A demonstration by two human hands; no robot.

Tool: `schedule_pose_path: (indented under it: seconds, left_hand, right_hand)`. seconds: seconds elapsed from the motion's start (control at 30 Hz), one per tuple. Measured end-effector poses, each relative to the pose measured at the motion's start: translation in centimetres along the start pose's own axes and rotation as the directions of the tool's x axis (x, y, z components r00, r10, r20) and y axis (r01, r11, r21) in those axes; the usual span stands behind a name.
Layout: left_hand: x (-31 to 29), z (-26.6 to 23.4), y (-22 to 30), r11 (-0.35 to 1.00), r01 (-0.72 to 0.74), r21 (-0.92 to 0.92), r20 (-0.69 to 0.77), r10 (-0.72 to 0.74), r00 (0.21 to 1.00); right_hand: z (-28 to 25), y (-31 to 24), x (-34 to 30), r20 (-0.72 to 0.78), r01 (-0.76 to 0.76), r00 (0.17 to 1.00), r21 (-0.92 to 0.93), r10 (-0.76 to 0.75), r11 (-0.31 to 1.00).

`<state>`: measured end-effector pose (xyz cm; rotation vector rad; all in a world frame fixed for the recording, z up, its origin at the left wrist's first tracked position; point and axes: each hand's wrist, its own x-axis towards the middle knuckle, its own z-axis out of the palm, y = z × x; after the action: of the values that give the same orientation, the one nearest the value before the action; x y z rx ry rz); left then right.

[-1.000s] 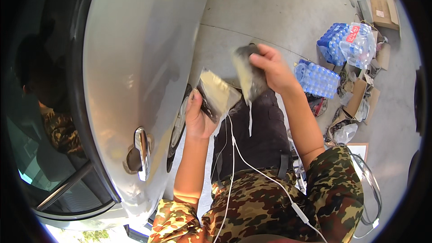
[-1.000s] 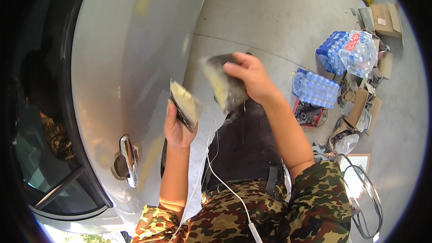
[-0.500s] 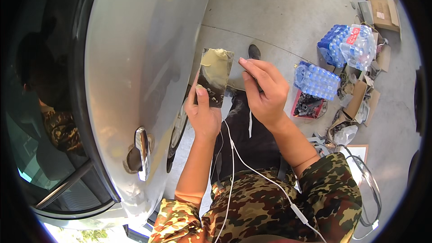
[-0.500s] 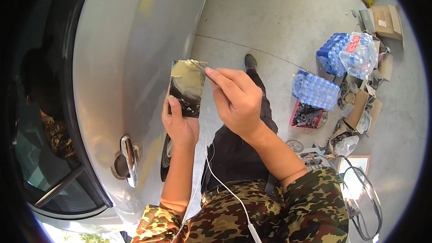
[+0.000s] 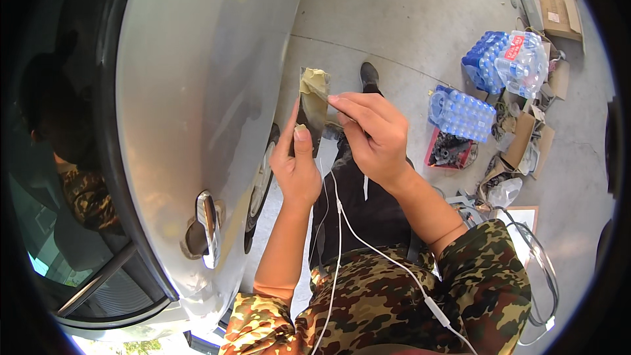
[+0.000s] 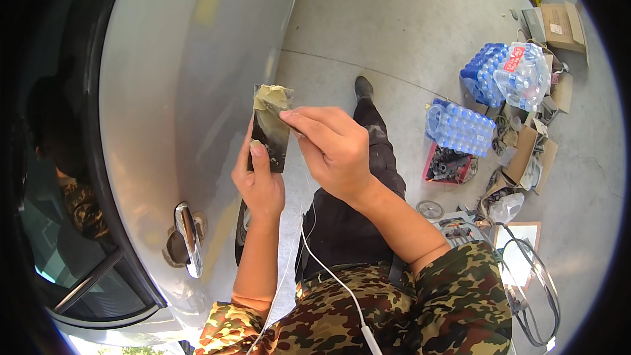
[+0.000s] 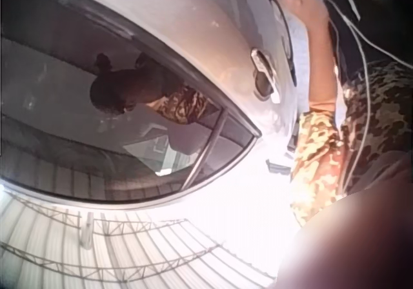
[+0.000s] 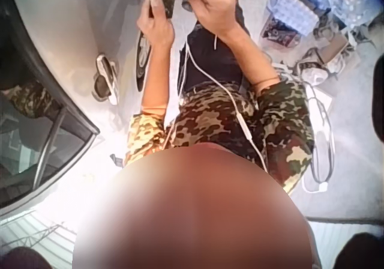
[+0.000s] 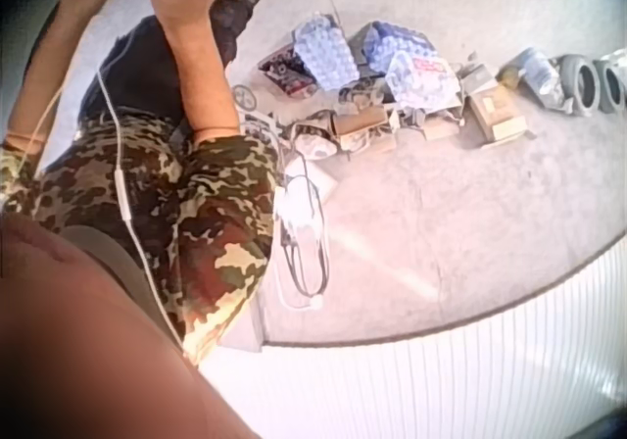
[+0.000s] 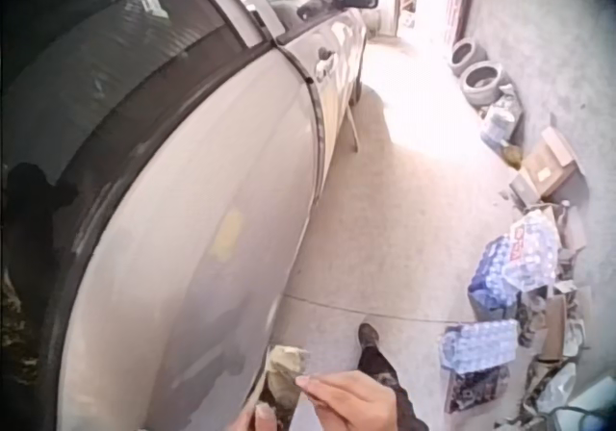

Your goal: The person applies body filler to a silver car's side panel and front fender using a small metal spreader. They repeatedly transfer filler from a larger spreader to the small one and smooth it into the surface, working around the door handle and wheel arch.

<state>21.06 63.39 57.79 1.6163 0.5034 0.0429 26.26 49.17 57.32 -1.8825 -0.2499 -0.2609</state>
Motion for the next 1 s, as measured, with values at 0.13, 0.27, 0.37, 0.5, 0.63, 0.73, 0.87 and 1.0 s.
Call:
schedule_pose_path:
  seconds: [0.13, 0.27, 0.37, 0.5, 0.63, 0.73, 0.87, 1.0]
  left_hand:
    - [0.6, -0.9, -0.5, 0.998, 0.041, 0.041, -0.034, -0.039, 0.999]
    - [0.6, -2.4, 0.1, 0.995, 0.041, -0.086, -0.068, -0.047, 0.997]
    - [-0.4, -5.5, 2.0, 0.973, -0.011, -0.232, -0.218, -0.041, 0.975]
    - [-1.1, -10.7, 5.2, 0.959, -0.11, -0.262, -0.479, -0.031, 0.877]
    - [-0.6, -14.0, 9.6, 0.953, -0.281, -0.114, -0.484, 0.194, 0.853]
    - [3.9, -15.1, 13.0, 0.957, -0.291, -0.003, -0.419, 0.263, 0.869]
    - [6.0, -18.7, 15.5, 0.941, -0.291, 0.174, -0.27, 0.33, 0.905]
    - [7.4, -21.0, 21.9, 0.327, -0.48, 0.814, 0.159, 0.67, 0.725]
  right_hand:
    - [0.1, 0.0, 0.0, 0.093, -0.03, 0.995, 0.075, 0.022, 0.997]
    - [-0.8, 0.9, -1.0, 0.092, -0.167, 0.983, 0.111, 0.157, 0.98]
    - [-1.1, 3.5, -2.6, 0.095, -0.552, 0.825, 0.347, 0.557, 0.758]
    - [1.8, 9.0, -5.6, 0.157, -0.69, 0.665, 0.506, 0.73, 0.519]
    - [6.1, 12.3, -8.8, 0.223, -0.72, 0.601, 0.568, 0.768, 0.399]
    - [9.4, 16.0, -7.9, 0.193, -0.699, 0.596, 0.603, 0.779, 0.385]
    - [11.5, 19.0, -6.9, 0.158, -0.707, 0.563, 0.6, 0.811, 0.374]
    - [13.1, 20.1, -5.3, 0.158, -0.724, 0.551, 0.58, 0.82, 0.375]
